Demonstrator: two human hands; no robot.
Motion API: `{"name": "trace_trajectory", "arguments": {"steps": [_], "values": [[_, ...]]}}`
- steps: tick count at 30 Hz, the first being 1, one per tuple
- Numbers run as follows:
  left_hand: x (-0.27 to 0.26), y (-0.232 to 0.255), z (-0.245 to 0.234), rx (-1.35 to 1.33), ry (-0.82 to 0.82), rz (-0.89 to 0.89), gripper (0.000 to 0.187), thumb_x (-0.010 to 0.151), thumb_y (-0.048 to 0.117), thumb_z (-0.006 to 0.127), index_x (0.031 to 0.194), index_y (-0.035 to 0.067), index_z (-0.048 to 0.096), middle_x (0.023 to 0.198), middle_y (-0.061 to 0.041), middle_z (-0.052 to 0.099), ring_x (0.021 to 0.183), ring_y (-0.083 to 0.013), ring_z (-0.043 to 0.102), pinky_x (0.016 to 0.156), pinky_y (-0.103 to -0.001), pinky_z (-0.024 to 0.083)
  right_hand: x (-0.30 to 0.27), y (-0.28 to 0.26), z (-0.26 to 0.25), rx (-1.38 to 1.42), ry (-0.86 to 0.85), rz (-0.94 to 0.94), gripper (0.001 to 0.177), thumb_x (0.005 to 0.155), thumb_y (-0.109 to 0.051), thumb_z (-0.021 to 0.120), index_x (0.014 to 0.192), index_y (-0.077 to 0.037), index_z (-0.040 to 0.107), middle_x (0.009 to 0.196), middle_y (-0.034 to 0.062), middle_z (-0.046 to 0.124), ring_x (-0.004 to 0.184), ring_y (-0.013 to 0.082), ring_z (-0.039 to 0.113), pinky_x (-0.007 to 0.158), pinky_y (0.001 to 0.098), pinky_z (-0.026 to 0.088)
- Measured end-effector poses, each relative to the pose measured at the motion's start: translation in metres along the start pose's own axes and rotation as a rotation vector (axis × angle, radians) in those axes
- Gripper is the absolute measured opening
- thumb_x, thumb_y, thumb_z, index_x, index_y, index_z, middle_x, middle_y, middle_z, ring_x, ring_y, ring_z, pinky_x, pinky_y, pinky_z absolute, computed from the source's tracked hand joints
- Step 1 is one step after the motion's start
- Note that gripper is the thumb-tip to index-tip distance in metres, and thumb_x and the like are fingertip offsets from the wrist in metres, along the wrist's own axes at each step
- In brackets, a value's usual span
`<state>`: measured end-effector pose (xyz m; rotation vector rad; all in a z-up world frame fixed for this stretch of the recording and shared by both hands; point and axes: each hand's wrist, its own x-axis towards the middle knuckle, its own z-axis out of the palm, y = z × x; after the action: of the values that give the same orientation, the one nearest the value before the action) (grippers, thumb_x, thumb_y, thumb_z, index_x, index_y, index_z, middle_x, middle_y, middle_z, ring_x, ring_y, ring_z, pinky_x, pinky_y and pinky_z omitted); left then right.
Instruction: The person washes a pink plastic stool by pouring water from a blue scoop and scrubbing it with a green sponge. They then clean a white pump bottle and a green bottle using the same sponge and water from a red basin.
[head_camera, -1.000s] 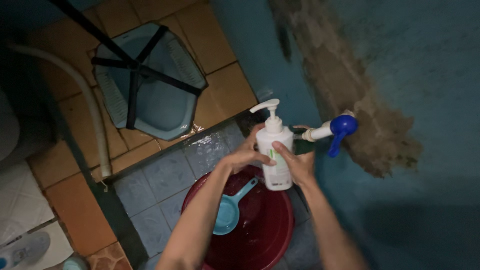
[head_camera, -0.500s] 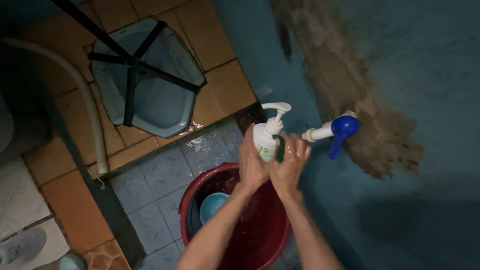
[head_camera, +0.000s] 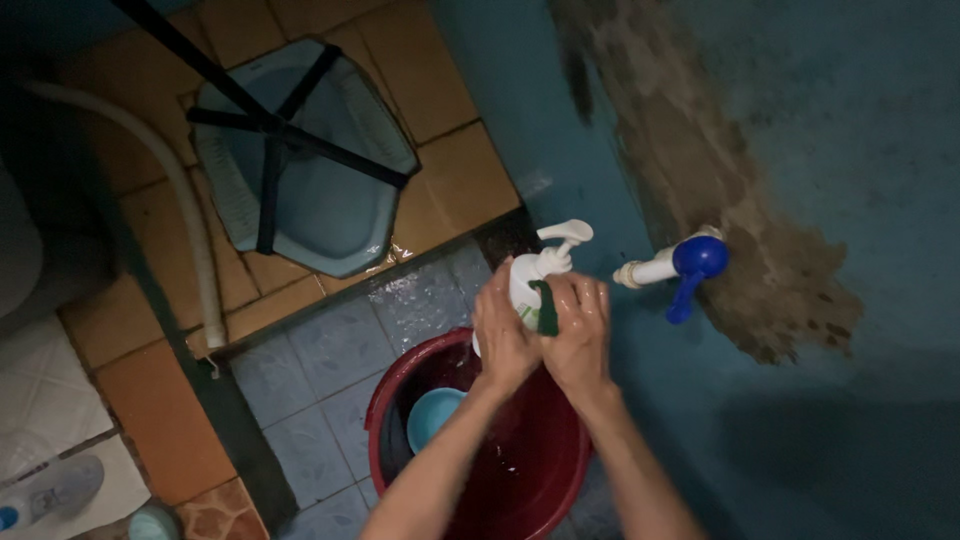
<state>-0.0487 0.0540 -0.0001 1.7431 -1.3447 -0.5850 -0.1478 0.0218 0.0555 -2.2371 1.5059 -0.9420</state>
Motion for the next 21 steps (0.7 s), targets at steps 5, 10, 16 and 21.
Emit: {"name": "trace_trajectory", "arguments": {"steps": [5,10,16,21], "values": [[0.006,0.009,-0.006,-0.061,0.036,0.018,0.100,0.071,0.017,0.087,0.154,0.001,0.034,0.133,-0.024,0.056,0.122,-0.0429,0.054,0.107,-0.053,0.042,-0.005,0.014,0.001,0.001,0.040,0.015,0.026,0.090,0.000,0.070,0.117,0.001,0.068,0.111,0.0177,0.061,0.101,0.0359,0.059,0.091,0.0476,0.048],[0.011,0.012,-0.012,-0.121,-0.008,0.037,0.107,0.064,0.015,0.087,0.152,0.001,0.029,0.134,-0.028,0.053,0.126,-0.0454,0.051,0.109,-0.056,0.040,-0.004,0.028,-0.003,0.039,0.046,0.051,0.024,0.092,0.001,0.066,0.115,-0.002,0.068,0.116,0.0183,0.063,0.108,0.0390,0.060,0.096,0.0500,0.048],[0.008,0.004,-0.006,-0.131,0.020,0.045,0.105,0.069,0.021,0.089,0.153,0.001,0.028,0.140,-0.027,0.050,0.130,-0.0438,0.049,0.111,-0.055,0.039,-0.003,0.011,-0.006,-0.034,0.070,0.124,0.024,0.091,-0.003,0.073,0.115,-0.001,0.070,0.114,0.0208,0.061,0.107,0.0415,0.058,0.096,0.0497,0.047],[-0.006,-0.013,0.010,0.009,0.011,0.027,0.084,0.091,0.024,0.075,0.159,0.005,0.031,0.145,-0.024,0.051,0.133,-0.0394,0.049,0.116,-0.052,0.036,-0.003,-0.016,0.005,-0.033,0.115,0.045,0.037,0.078,-0.014,0.081,0.109,0.001,0.067,0.110,0.0156,0.061,0.104,0.0353,0.057,0.093,0.0473,0.046]]}}
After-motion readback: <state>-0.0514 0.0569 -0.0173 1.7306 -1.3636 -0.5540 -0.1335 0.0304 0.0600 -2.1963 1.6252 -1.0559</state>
